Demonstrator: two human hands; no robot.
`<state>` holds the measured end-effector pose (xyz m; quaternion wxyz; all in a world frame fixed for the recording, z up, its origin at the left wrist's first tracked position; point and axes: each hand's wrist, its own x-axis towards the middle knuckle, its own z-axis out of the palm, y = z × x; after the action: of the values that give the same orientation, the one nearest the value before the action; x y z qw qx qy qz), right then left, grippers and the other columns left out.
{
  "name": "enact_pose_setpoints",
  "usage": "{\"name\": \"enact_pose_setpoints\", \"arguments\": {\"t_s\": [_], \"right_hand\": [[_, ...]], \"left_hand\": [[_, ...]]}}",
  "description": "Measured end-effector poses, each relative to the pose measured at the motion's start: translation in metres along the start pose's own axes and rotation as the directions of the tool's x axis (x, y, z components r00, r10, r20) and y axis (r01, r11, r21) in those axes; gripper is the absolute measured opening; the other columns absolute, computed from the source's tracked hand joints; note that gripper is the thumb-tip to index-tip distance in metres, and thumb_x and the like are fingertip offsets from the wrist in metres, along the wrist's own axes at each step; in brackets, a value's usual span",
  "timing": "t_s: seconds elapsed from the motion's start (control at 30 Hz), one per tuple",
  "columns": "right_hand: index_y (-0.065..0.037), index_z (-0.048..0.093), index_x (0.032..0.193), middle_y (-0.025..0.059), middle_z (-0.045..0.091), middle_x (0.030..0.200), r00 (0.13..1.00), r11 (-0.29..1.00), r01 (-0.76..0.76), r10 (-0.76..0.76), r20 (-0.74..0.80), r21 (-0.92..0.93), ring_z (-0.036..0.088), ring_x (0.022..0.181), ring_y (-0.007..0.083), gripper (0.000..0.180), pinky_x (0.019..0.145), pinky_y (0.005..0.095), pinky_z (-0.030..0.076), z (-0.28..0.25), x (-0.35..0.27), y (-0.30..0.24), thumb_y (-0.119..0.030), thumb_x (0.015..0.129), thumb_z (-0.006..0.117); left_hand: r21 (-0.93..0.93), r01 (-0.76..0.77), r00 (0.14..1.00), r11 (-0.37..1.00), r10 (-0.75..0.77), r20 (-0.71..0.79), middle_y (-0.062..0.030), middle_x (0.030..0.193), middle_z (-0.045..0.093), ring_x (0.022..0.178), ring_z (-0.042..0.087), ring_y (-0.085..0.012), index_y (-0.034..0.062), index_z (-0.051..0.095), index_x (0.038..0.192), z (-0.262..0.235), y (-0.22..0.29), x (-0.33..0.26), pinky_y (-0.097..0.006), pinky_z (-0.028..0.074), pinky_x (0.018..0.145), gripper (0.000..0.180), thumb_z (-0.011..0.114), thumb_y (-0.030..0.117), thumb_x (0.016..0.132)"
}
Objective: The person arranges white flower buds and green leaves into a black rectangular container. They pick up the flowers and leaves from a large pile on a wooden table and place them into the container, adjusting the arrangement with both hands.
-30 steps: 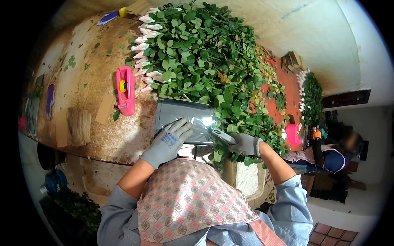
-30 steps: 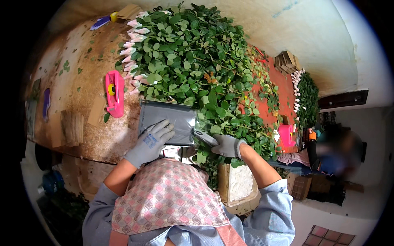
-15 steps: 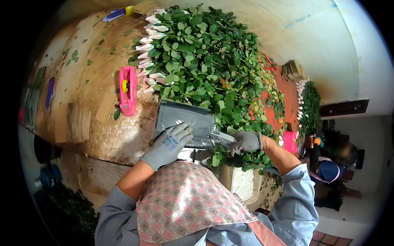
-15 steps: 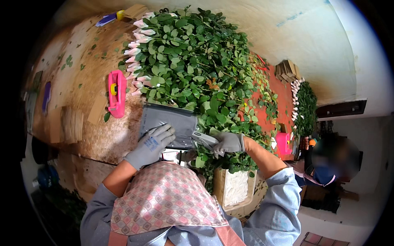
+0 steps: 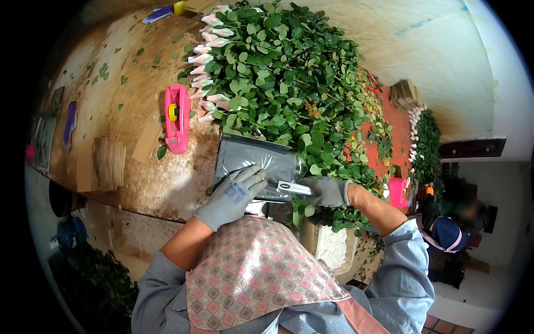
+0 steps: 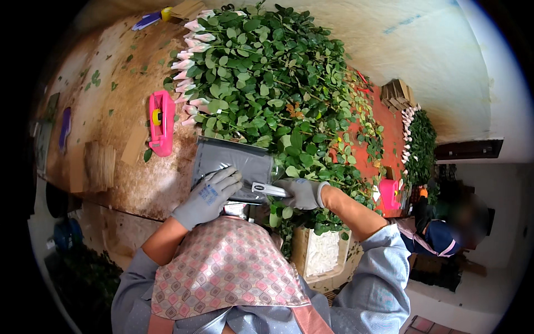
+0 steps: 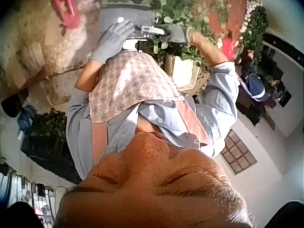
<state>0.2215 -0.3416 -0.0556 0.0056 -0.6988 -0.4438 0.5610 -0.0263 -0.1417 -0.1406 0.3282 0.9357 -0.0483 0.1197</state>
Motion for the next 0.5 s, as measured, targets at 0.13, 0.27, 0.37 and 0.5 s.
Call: {"name": "enact_pose_setpoints", "arguments": {"t_s": [0.13, 0.27, 0.37, 0.5], "right_hand": [[-0.006, 0.054, 0.137, 0.0191, 0.071, 0.095, 0.991, 0.974, 0.088, -0.107, -0.08, -0.208, 0.069, 0.084, 0.0381, 0.052, 0.075, 0.0458, 0.053, 0.008, -0.001, 0.008, -0.015, 0.088, 0.068], [-0.004, 0.058, 0.126, 0.0223, 0.071, 0.095, 0.988, 0.942, -0.033, -0.019, -0.151, -0.335, 0.07, 0.089, 0.0418, 0.044, 0.077, 0.0494, 0.052, 0.011, -0.001, -0.007, -0.024, 0.089, 0.072], [-0.002, 0.06, 0.115, 0.0231, 0.071, 0.092, 0.974, 0.929, -0.15, 0.08, -0.21, -0.339, 0.07, 0.089, 0.0431, 0.04, 0.077, 0.0509, 0.052, 0.018, 0.002, -0.012, -0.032, 0.09, 0.071], [-0.002, 0.061, 0.11, 0.023, 0.072, 0.089, 0.951, 0.874, -0.248, 0.137, -0.278, -0.417, 0.07, 0.086, 0.0428, 0.04, 0.076, 0.0519, 0.053, 0.027, 0.006, -0.014, -0.037, 0.093, 0.068]], "left_hand": [[0.012, -0.002, 1.0, 1.0, 0.002, -0.01, -0.0127, 0.146, 0.058, 0.144, 0.046, -0.0313, 0.0041, 0.064, 0.133, 0.004, -0.001, -0.001, -0.046, 0.04, 0.115, 0.046, 0.061, 0.004, 0.087], [0.001, 0.01, 1.0, 1.0, -0.01, 0.002, -0.0122, 0.147, 0.058, 0.144, 0.046, -0.0314, 0.004, 0.064, 0.133, 0.003, 0.0, -0.002, -0.046, 0.04, 0.115, 0.046, 0.062, 0.004, 0.087], [0.024, 0.003, 1.0, 1.0, -0.003, 0.003, -0.012, 0.147, 0.058, 0.144, 0.047, -0.0315, 0.0036, 0.065, 0.132, 0.0, 0.001, 0.0, -0.046, 0.04, 0.116, 0.046, 0.062, 0.003, 0.086], [0.028, -0.011, 1.0, 1.0, 0.011, 0.002, -0.0123, 0.146, 0.059, 0.143, 0.047, -0.0316, 0.0032, 0.065, 0.131, 0.002, -0.002, 0.0, -0.046, 0.041, 0.115, 0.045, 0.061, 0.003, 0.086]]}}
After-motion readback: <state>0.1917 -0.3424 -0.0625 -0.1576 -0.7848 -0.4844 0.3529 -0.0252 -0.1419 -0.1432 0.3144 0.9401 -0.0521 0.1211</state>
